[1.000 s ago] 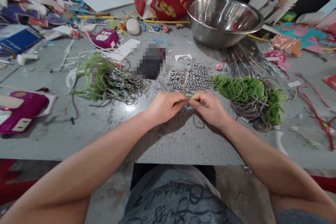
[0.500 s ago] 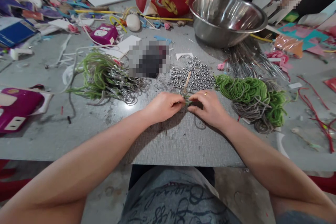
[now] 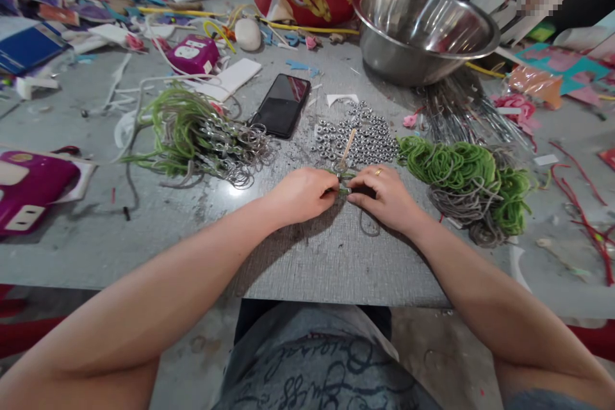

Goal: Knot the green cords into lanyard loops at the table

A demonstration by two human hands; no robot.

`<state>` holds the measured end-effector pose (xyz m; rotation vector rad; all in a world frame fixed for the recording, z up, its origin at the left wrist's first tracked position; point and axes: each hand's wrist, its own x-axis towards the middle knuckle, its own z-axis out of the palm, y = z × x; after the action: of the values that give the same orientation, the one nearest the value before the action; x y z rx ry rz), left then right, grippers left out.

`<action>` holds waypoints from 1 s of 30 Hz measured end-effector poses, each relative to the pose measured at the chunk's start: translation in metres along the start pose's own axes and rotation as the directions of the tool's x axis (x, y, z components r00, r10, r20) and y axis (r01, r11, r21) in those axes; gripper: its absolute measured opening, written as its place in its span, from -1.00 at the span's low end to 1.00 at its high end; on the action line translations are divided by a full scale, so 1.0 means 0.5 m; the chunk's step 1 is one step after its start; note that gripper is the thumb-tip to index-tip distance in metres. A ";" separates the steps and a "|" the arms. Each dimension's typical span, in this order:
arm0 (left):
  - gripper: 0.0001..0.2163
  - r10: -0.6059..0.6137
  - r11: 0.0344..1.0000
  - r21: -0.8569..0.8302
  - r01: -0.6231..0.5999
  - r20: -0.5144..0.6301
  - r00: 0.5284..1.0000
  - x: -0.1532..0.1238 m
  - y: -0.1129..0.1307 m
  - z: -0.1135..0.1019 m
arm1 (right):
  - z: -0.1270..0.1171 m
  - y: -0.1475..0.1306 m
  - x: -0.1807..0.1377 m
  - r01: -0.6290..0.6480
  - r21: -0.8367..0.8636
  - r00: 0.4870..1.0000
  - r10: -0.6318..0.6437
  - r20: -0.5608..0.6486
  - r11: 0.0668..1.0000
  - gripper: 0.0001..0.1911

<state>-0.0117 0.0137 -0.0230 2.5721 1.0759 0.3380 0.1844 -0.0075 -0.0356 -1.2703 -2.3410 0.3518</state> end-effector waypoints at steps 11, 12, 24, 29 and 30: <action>-0.84 -0.073 0.995 0.074 0.069 0.065 0.995 -0.001 0.012 -0.002 | 0.002 -0.004 -0.001 0.017 -0.011 1.000 -0.017 0.001 1.000 -0.85; -0.83 -0.081 0.994 0.077 0.075 0.070 0.994 -0.001 0.013 -0.003 | 0.002 -0.005 -0.001 0.018 -0.015 1.000 -0.018 0.001 1.000 -0.85; -0.81 -0.075 0.994 0.086 0.069 0.076 0.994 -0.002 0.011 0.003 | 0.003 -0.010 0.001 0.028 -0.036 0.999 -0.027 0.022 0.999 -0.86; -0.79 -0.089 0.992 0.092 0.083 0.060 0.994 -0.001 0.012 0.009 | 0.000 -0.011 0.001 0.020 -0.011 0.999 -0.019 0.026 1.000 -0.87; -0.79 -0.087 0.993 0.090 0.082 0.053 0.995 -0.001 0.011 0.010 | -0.002 -0.011 0.001 0.010 0.003 1.000 -0.011 0.026 1.000 -0.86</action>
<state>-0.0067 0.0086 -0.0255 2.5865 1.1998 0.1998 0.1806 -0.0101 -0.0322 -1.2587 -2.3669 0.3704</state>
